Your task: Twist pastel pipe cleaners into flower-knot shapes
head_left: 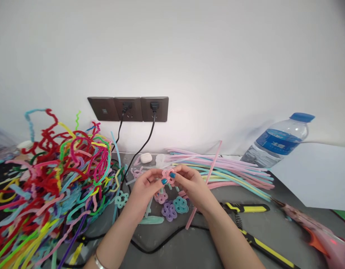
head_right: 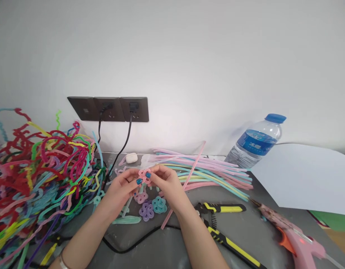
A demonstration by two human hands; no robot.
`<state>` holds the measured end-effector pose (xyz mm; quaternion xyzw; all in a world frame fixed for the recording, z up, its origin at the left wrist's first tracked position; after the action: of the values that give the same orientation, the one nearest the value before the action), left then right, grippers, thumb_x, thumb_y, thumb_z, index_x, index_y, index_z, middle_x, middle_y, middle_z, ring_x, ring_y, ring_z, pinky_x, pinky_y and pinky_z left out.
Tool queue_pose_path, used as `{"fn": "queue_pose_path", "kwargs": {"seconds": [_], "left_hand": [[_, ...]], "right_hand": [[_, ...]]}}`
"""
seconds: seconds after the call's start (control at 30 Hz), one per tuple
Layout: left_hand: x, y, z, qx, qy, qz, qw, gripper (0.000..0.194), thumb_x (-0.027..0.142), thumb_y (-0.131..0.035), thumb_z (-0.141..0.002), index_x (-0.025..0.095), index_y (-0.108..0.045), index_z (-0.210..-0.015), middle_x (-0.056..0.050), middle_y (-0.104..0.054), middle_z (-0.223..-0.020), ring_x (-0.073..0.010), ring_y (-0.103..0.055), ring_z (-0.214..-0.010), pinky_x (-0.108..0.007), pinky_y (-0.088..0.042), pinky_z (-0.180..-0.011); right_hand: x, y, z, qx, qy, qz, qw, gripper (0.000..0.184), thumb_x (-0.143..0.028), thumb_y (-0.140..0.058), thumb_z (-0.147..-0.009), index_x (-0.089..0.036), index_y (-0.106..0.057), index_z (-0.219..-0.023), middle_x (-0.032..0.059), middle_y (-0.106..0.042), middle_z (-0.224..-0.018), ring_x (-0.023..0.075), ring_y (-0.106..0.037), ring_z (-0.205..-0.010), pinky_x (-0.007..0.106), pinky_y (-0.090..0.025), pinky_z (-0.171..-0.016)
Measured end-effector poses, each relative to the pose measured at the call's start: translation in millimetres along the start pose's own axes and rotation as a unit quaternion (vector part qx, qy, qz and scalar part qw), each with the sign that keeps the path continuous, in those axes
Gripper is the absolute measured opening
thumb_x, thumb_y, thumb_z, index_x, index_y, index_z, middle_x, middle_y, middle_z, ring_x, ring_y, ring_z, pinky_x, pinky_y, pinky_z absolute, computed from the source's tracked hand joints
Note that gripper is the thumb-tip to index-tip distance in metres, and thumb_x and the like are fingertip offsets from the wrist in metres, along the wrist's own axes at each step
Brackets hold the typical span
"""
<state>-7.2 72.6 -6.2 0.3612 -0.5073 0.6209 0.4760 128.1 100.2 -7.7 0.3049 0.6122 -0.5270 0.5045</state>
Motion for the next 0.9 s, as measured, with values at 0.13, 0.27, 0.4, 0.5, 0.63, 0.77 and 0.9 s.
{"fn": "queue_pose_path", "kwargs": {"seconds": [0.13,0.27,0.4,0.5,0.63,0.77,0.9], "left_hand": [[4.5,1.0,-1.1,0.003,-0.031,-0.064,0.997,0.029,0.035,-0.081,-0.064,0.015,-0.07,-0.081,0.001,-0.063,-0.068,-0.0098,-0.051,-0.061,-0.02,-0.038,-0.054],[3.4,3.0,-2.1,0.012,-0.027,-0.089,0.996,0.029,0.038,-0.079,-0.065,0.014,-0.07,-0.08,0.002,-0.059,-0.059,-0.0085,-0.045,-0.054,-0.02,-0.033,-0.049],[-0.4,1.5,-3.9,-0.007,-0.009,-0.093,0.996,0.034,0.043,-0.078,-0.065,0.013,-0.071,-0.079,0.001,-0.06,-0.06,-0.0085,-0.045,-0.054,-0.02,-0.031,-0.048],[-1.7,2.0,-4.7,-0.008,-0.005,-0.092,0.996,0.037,0.045,-0.079,-0.064,0.013,-0.07,-0.08,0.0,-0.062,-0.062,-0.0086,-0.046,-0.054,-0.02,-0.031,-0.047],[-0.1,4.1,-3.2,0.016,-0.021,-0.073,0.997,0.04,0.048,-0.078,-0.065,0.014,-0.07,-0.085,-0.001,-0.063,-0.068,-0.0113,-0.052,-0.059,-0.02,-0.037,-0.049],[-0.6,-2.5,-2.1,-0.007,-0.045,-0.065,0.997,0.042,0.052,-0.075,-0.067,0.015,-0.069,-0.087,-0.003,-0.063,-0.071,-0.0147,-0.057,-0.066,-0.02,-0.041,-0.05],[-0.3,-1.9,-2.9,-0.001,-0.082,-0.074,0.994,0.041,0.049,-0.079,-0.063,0.014,-0.07,-0.083,-0.001,-0.061,-0.065,-0.0115,-0.053,-0.057,-0.019,-0.039,-0.046]], "right_hand": [[0.6,-2.1,-0.2,-0.016,-0.005,0.01,1.0,0.029,-0.046,-0.079,-0.072,-0.018,-0.07,-0.072,0.0015,-0.064,-0.071,0.0131,-0.056,-0.064,0.025,-0.048,-0.061],[-1.4,-0.2,0.0,-0.003,-0.008,0.011,1.0,0.04,-0.056,-0.072,-0.075,-0.017,-0.069,-0.068,0.0034,-0.062,-0.068,0.0153,-0.056,-0.066,0.026,-0.048,-0.058],[-3.0,2.4,0.3,0.001,-0.003,0.037,0.999,0.041,-0.058,-0.067,-0.078,-0.017,-0.072,-0.079,0.0052,-0.066,-0.075,0.0169,-0.059,-0.071,0.025,-0.046,-0.056],[-5.7,-0.8,0.5,-0.028,0.024,0.091,0.995,0.031,-0.048,-0.071,-0.078,-0.018,-0.071,-0.085,0.0034,-0.066,-0.077,0.014,-0.056,-0.068,0.023,-0.043,-0.056],[-6.2,-0.8,0.0,-0.024,0.039,0.095,0.994,0.028,-0.045,-0.075,-0.075,-0.018,-0.07,-0.081,0.0013,-0.063,-0.069,0.0131,-0.054,-0.063,0.023,-0.042,-0.054],[-5.2,2.3,0.3,0.0,0.032,0.064,0.997,0.029,-0.047,-0.075,-0.074,-0.018,-0.071,-0.079,0.0026,-0.064,-0.072,0.0153,-0.058,-0.067,0.025,-0.044,-0.056],[-2.3,-3.3,0.6,-0.031,0.026,0.09,0.995,0.027,-0.045,-0.074,-0.075,-0.018,-0.072,-0.08,0.0023,-0.064,-0.073,0.0148,-0.058,-0.067,0.024,-0.043,-0.055]]}}
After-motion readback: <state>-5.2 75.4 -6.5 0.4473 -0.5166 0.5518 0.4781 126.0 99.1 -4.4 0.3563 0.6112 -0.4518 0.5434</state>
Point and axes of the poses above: each hand's wrist, its own z-axis away from the middle knuckle, its own y-axis out of the back of the hand, x = y × z, the point moved 7 cm from there along -z, towards the middle knuckle
